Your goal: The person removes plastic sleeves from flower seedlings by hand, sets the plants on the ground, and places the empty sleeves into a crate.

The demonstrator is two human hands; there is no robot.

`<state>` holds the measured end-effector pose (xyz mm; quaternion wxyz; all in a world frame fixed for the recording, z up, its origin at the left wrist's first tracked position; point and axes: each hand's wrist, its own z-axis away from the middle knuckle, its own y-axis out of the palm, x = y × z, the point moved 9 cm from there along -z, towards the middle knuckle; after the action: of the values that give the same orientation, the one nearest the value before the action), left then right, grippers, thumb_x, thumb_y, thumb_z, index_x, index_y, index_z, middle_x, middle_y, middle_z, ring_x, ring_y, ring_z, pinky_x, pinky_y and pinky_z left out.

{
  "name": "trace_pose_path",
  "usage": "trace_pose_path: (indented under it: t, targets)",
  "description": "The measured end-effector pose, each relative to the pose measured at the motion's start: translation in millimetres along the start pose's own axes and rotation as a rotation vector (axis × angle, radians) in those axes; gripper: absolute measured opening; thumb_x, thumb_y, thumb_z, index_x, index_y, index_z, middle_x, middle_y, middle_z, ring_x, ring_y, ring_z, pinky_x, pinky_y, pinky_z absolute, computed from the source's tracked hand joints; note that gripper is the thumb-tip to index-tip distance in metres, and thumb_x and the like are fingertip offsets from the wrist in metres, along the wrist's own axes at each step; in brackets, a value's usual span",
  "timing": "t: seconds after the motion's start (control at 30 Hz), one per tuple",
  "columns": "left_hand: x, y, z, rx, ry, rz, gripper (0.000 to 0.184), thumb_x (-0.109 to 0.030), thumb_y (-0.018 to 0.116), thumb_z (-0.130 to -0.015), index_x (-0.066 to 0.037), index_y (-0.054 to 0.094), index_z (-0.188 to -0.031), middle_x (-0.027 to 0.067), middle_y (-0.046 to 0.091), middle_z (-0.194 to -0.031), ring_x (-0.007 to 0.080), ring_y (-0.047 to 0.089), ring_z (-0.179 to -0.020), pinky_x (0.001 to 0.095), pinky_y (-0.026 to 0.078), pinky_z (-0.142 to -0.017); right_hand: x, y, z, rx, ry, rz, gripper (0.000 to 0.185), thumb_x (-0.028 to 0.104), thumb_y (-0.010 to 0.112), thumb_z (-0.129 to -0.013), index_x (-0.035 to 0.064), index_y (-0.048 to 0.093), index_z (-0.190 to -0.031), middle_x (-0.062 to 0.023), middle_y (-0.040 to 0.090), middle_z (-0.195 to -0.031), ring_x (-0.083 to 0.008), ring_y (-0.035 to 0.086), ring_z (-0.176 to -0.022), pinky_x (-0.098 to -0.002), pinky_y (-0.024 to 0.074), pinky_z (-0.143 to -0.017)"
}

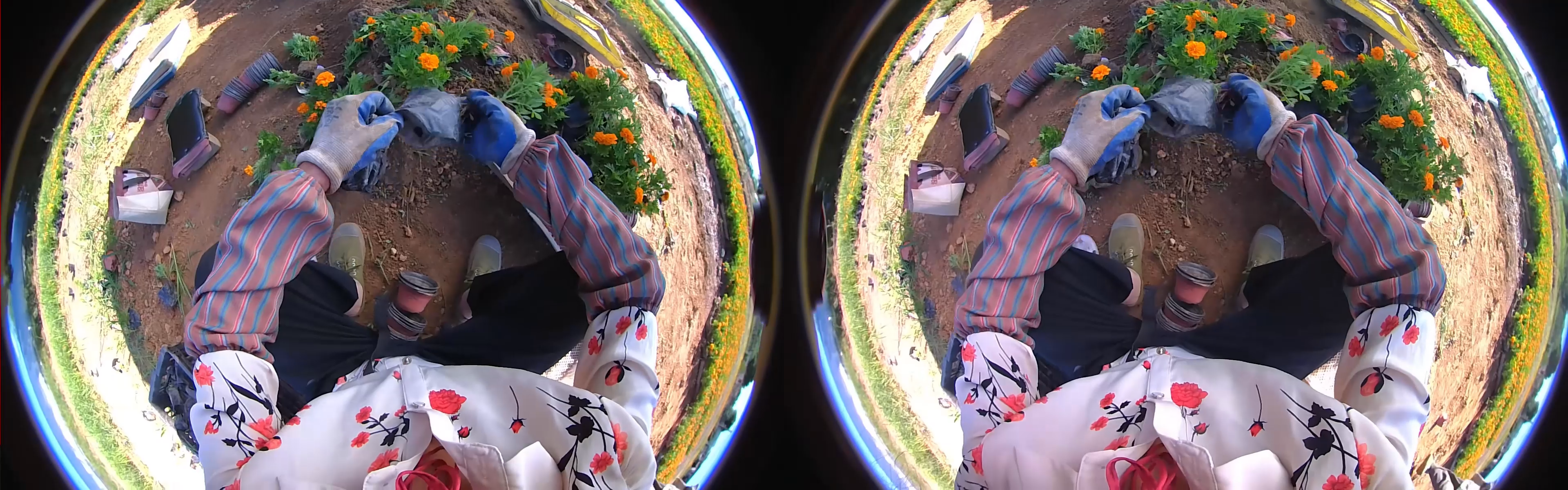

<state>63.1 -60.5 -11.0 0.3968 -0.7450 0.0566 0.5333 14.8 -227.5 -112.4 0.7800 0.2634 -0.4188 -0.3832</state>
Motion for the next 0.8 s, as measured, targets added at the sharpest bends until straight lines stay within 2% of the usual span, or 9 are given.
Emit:
trace_pose_path:
  t: [0.1,0.2,0.37,0.47,0.57,0.67,0.73,0.77,0.8]
  targets:
    - [13,-51,8,-0.114,-0.089,0.226,0.012,-0.01,0.059,-0.081,-0.001,0.057,-0.088,-0.0037,0.054,-0.074,0.0023,0.045,-0.064,0.0188,0.039,-0.058,18,-27,8,-0.248,-0.148,0.202,0.01,0.021,0.05,-0.085,0.013,0.053,-0.09,-0.0033,0.054,-0.077,-0.0204,0.053,-0.074,-0.0378,0.0434,-0.065]
    - [22,-106,20,-0.33,-0.082,0.43,0.015,-0.014,0.06,-0.081,-0.002,0.059,-0.089,-0.0023,0.055,-0.072,0.0025,0.048,-0.062,0.0179,0.039,-0.056,-12,-61,-16,-0.208,-0.033,0.274,0.011,0.023,0.052,-0.085,0.0131,0.054,-0.088,-0.0028,0.055,-0.076,-0.02,0.054,-0.074,-0.0369,0.0439,-0.065]
    - [17,-158,41,-0.44,-0.002,0.669,0.009,-0.016,0.059,-0.082,-0.007,0.058,-0.08,-0.0019,0.054,-0.067,0.0039,0.049,-0.057,0.0183,0.039,-0.051,-85,-117,-44,-0.464,0.065,1.029,0.041,0.037,0.063,-0.074,-0.0033,0.062,-0.076,-0.0079,0.059,-0.071,-0.018,0.055,-0.06,-0.0332,0.0431,-0.055]
    - [23,-179,48,-0.502,0.001,0.818,0.007,-0.014,0.059,-0.081,-0.008,0.057,-0.078,-0.0016,0.054,-0.066,0.0047,0.05,-0.055,0.0186,0.04,-0.05,-134,-136,-87,-0.44,0.11,1.029,0.04,0.037,0.067,-0.069,-0.0021,0.061,-0.072,-0.0084,0.058,-0.068,-0.0176,0.055,-0.063,-0.0328,0.0425,-0.055]
    - [22,-185,50,-0.484,-0.043,0.869,0.009,-0.014,0.055,-0.084,-0.006,0.058,-0.086,0.0,0.057,-0.073,0.0054,0.052,-0.059,0.0188,0.042,-0.053,-137,-82,-117,-0.324,-0.028,1.001,0.026,0.025,0.06,-0.08,0.0005,0.06,-0.09,-0.0064,0.059,-0.073,-0.0167,0.058,-0.062,-0.03,0.0494,-0.057]
    - [16,-180,58,-0.578,-0.205,0.93,0.029,-0.013,0.052,-0.083,0.0,0.049,-0.11,0.0118,0.058,-0.103,0.0181,0.059,-0.089,0.0228,0.051,-0.071,-100,40,-85,-0.242,-0.174,0.731,0.025,0.022,0.057,-0.083,0.0002,0.06,-0.094,-0.0077,0.061,-0.081,-0.0174,0.06,-0.072,-0.031,0.0512,-0.061]
    - [-26,-189,46,-0.393,0.3,0.876,0.034,-0.012,0.051,-0.082,-0.001,0.047,-0.115,0.0117,0.055,-0.109,0.018,0.053,-0.101,0.0276,0.047,-0.084,-83,61,-114,-0.15,-0.267,0.837,0.028,0.026,0.055,-0.084,0.001,0.058,-0.097,-0.0077,0.061,-0.084,-0.0182,0.061,-0.073,-0.0317,0.0514,-0.064]
    - [6,-184,49,-0.517,-0.118,0.894,0.033,-0.012,0.053,-0.082,-0.009,0.048,-0.114,0.0115,0.057,-0.106,0.0197,0.056,-0.095,0.0402,0.046,-0.085,-82,79,-120,-0.065,-0.244,0.713,0.03,0.028,0.055,-0.085,0.0018,0.057,-0.099,-0.0078,0.061,-0.085,-0.0191,0.061,-0.074,-0.033,0.0513,-0.066]
    - [13,-187,45,-0.511,-0.112,0.897,0.033,-0.012,0.053,-0.082,-0.009,0.048,-0.114,0.0115,0.057,-0.106,0.0197,0.056,-0.095,0.0402,0.046,-0.085,-83,97,-126,0.017,-0.223,0.587,0.031,0.029,0.054,-0.085,0.0027,0.057,-0.1,-0.0079,0.061,-0.086,-0.02,0.061,-0.075,-0.0344,0.0511,-0.067]
